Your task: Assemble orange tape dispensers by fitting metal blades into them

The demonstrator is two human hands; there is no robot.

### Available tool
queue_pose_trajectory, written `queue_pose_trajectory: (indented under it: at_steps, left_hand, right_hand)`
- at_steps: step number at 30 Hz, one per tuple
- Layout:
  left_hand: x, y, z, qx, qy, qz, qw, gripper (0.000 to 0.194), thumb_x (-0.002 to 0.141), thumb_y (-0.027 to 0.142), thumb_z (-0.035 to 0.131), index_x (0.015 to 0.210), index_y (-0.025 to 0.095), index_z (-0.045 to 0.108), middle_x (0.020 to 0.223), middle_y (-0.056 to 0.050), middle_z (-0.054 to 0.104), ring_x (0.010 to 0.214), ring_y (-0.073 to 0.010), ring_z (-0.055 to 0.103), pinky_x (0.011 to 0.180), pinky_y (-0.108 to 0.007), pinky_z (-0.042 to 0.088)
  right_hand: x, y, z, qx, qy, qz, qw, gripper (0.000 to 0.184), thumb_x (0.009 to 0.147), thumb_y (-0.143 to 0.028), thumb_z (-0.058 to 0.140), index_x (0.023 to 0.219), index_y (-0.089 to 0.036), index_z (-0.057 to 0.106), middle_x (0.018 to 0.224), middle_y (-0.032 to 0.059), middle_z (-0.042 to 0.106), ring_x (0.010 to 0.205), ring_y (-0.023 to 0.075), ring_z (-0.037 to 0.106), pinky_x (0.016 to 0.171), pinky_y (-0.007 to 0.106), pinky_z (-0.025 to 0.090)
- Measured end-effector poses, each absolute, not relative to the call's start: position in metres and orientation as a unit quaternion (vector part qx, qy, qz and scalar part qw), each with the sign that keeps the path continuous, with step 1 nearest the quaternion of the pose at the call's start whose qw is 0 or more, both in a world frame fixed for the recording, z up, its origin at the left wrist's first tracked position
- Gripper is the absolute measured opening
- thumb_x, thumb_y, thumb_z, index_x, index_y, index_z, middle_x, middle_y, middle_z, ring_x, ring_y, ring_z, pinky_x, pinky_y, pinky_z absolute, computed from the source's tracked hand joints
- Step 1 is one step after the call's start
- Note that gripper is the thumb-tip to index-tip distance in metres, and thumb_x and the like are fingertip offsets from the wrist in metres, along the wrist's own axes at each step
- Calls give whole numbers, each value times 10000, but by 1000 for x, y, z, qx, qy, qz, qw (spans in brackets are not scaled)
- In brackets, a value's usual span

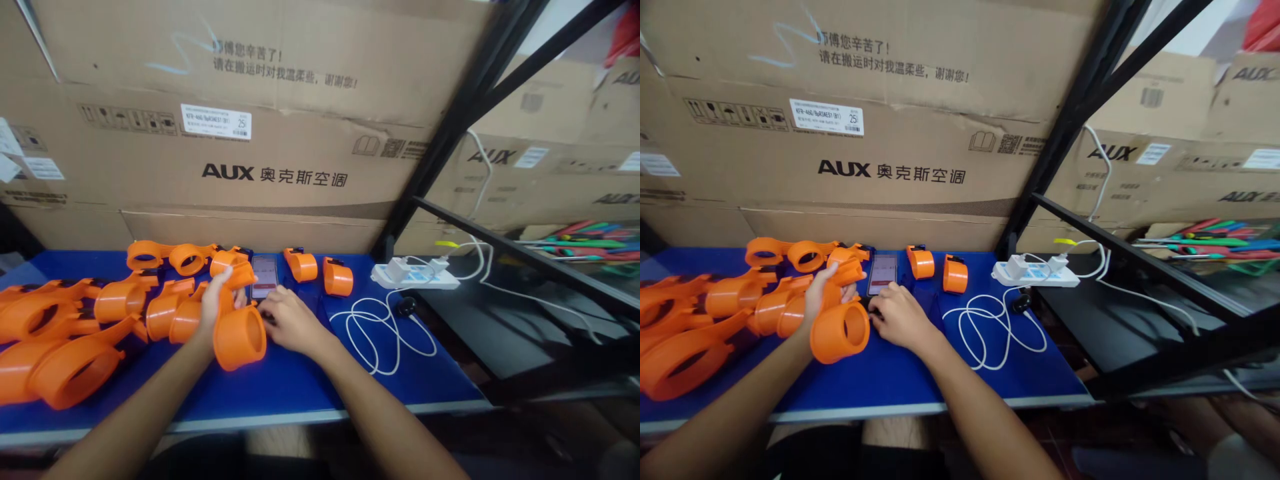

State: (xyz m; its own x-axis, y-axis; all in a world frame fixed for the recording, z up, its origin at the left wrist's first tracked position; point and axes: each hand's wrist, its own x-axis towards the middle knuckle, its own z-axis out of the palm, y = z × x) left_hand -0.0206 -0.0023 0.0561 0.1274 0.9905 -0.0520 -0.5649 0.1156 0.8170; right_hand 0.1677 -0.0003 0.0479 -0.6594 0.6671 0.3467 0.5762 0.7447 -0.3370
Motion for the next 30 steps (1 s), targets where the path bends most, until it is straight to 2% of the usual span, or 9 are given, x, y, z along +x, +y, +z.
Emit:
queue_pose_trajectory:
  at_steps: [3, 6, 9, 12, 14, 18, 22, 26, 30]
  left_hand:
    - [-15, -2, 56, 360, 366, 606, 608, 439, 833, 596, 654, 713, 173, 648, 443, 14, 482, 399, -119, 437, 418, -250, 350]
    - [-8, -3, 55, 365, 381, 652, 545, 397, 830, 566, 692, 750, 181, 639, 466, 25, 512, 425, -108, 449, 441, -227, 355]
    - [0, -6, 52, 351, 374, 690, 511, 375, 812, 545, 751, 826, 188, 638, 540, 37, 563, 467, -95, 481, 475, -204, 388]
    - [5, -9, 48, 345, 372, 690, 516, 423, 783, 555, 795, 966, 190, 684, 688, 19, 655, 529, -99, 548, 513, -209, 449]
    - [8, -10, 46, 351, 371, 678, 529, 485, 802, 587, 774, 1067, 186, 709, 767, -6, 697, 574, -114, 592, 540, -220, 480]
    - [15, -11, 44, 368, 332, 646, 581, 629, 876, 697, 627, 1176, 151, 716, 873, -93, 748, 731, -202, 696, 609, -285, 547]
    - [21, -23, 38, 424, 344, 615, 570, 653, 932, 632, 603, 1425, 205, 595, 1280, -164, 703, 1084, -287, 699, 851, -393, 591]
    - [9, -62, 35, 559, 399, 552, 473, 616, 998, 527, 551, 1563, 313, 431, 1542, -119, 521, 1350, -315, 549, 1087, -499, 493]
    - [-36, -90, 64, 708, 464, 473, 244, 705, 980, 456, 602, 1611, 372, 299, 1642, -82, 375, 1485, -322, 381, 1211, -560, 346]
  right_hand:
    - [177, -1, 61, -377, -852, 188, 312, 127, 981, -261, 622, 905, -204, 707, 860, 46, 700, 818, 207, 582, 753, 338, 448]
    - [185, -7, 76, -366, -793, 326, 362, 258, 1046, -400, 515, 1115, -224, 690, 934, 40, 721, 793, 196, 633, 735, 344, 505]
    - [186, -23, 87, -301, -801, 402, 326, 450, 975, -432, 639, 1391, -271, 573, 1228, 65, 704, 1008, 235, 684, 878, 403, 557]
    - [181, -41, 88, -298, -814, 383, 320, 665, 870, -379, 780, 1472, -308, 506, 1488, 73, 577, 1310, 296, 580, 1117, 486, 460]
    - [179, -50, 83, -312, -796, 388, 343, 624, 906, -375, 743, 1474, -309, 493, 1511, 77, 557, 1356, 294, 552, 1158, 498, 428]
    - [185, -52, 77, -344, -710, 415, 452, 427, 1005, -423, 596, 1402, -285, 517, 1386, 86, 636, 1256, 266, 626, 1081, 451, 503]
    - [194, -46, 81, -403, -640, 409, 511, 401, 1003, -498, 570, 1328, -263, 563, 1328, 81, 658, 1196, 271, 642, 1051, 422, 507]
    - [195, -43, 85, -435, -637, 426, 473, 405, 1015, -554, 520, 1281, -260, 604, 1260, 63, 683, 1107, 266, 655, 1017, 423, 501]
    - [180, -45, 83, -425, -673, 438, 418, 375, 1029, -569, 491, 1194, -264, 636, 1181, 44, 698, 1089, 256, 645, 982, 401, 496]
